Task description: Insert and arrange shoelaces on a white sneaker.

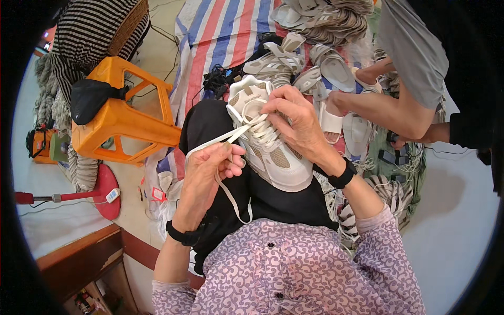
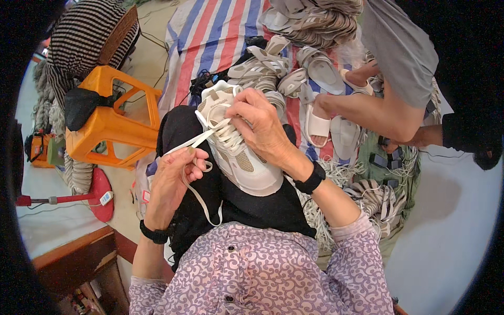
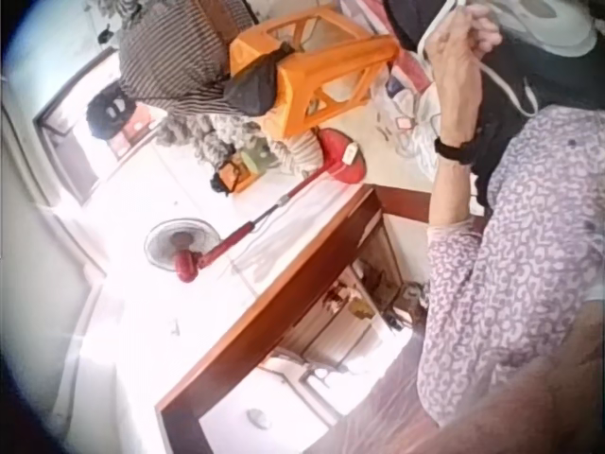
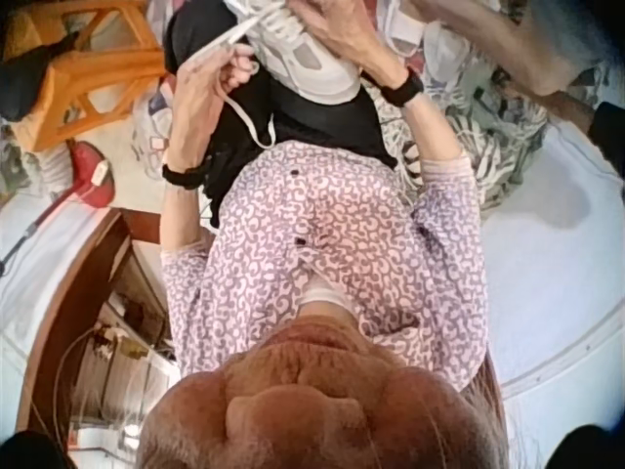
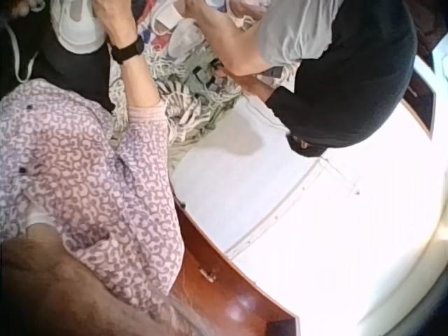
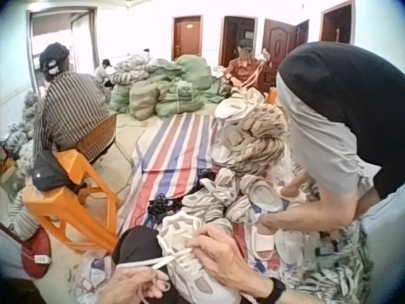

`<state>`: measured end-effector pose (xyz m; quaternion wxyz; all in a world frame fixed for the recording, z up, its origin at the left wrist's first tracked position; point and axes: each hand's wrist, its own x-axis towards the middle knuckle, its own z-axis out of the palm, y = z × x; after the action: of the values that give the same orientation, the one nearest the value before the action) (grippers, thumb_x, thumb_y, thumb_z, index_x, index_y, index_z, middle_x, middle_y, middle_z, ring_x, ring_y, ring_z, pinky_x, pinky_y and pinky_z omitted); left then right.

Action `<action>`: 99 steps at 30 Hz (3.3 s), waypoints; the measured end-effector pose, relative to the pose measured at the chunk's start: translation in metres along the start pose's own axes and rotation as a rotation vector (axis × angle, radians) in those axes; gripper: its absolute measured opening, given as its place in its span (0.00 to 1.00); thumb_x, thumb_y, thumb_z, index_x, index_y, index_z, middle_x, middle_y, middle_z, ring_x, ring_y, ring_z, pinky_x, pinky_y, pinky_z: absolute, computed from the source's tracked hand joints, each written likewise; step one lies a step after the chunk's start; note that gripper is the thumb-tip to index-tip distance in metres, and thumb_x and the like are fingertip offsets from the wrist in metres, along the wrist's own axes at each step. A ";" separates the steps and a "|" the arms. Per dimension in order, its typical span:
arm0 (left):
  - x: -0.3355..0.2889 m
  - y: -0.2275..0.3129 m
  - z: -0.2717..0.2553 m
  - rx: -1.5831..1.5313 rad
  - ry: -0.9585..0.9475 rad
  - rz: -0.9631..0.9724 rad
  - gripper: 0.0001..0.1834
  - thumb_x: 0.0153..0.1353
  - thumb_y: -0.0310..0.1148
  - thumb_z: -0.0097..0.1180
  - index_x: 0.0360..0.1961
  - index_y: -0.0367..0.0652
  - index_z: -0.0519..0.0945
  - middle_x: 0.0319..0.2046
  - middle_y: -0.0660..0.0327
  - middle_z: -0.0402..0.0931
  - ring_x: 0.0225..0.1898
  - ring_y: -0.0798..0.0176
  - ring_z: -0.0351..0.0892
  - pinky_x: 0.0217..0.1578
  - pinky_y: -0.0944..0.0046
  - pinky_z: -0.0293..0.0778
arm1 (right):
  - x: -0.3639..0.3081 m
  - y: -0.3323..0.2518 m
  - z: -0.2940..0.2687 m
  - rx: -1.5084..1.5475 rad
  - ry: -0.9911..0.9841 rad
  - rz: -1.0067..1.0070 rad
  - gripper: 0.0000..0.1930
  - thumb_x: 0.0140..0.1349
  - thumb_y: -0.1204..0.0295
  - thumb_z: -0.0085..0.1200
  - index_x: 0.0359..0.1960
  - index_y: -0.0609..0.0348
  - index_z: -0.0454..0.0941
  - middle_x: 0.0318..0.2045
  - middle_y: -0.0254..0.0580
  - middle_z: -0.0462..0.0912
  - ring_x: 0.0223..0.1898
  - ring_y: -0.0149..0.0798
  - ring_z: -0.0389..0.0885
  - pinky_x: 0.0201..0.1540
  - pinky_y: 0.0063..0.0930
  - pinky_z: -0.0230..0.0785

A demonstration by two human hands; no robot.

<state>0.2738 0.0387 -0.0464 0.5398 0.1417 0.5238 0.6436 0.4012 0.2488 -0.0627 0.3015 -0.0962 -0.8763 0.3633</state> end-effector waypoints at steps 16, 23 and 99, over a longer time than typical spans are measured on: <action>-0.033 0.028 -0.040 0.385 0.436 0.236 0.18 0.74 0.38 0.48 0.42 0.33 0.84 0.28 0.62 0.81 0.26 0.73 0.79 0.30 0.75 0.72 | 0.029 0.024 -0.036 0.605 -0.287 0.777 0.08 0.65 0.69 0.61 0.33 0.62 0.85 0.23 0.25 0.78 0.25 0.18 0.69 0.28 0.16 0.59; -0.085 0.016 -0.049 0.574 0.523 0.383 0.14 0.72 0.31 0.49 0.40 0.31 0.84 0.27 0.57 0.83 0.28 0.67 0.84 0.32 0.68 0.79 | 0.024 0.020 -0.014 0.124 -0.212 0.382 0.13 0.56 0.71 0.61 0.20 0.59 0.70 0.17 0.29 0.65 0.23 0.25 0.64 0.26 0.26 0.59; 0.078 0.022 0.064 1.397 0.212 0.540 0.07 0.54 0.27 0.58 0.23 0.33 0.79 0.18 0.46 0.76 0.23 0.41 0.79 0.26 0.51 0.73 | -0.059 -0.048 0.014 0.125 0.000 -0.030 0.08 0.55 0.77 0.60 0.25 0.62 0.71 0.24 0.44 0.70 0.24 0.48 0.77 0.25 0.41 0.67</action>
<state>0.2804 0.1412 -0.0316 0.0947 0.5115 0.8062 0.2820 0.4426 0.1830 -0.0641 0.3125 -0.0639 -0.8532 0.4127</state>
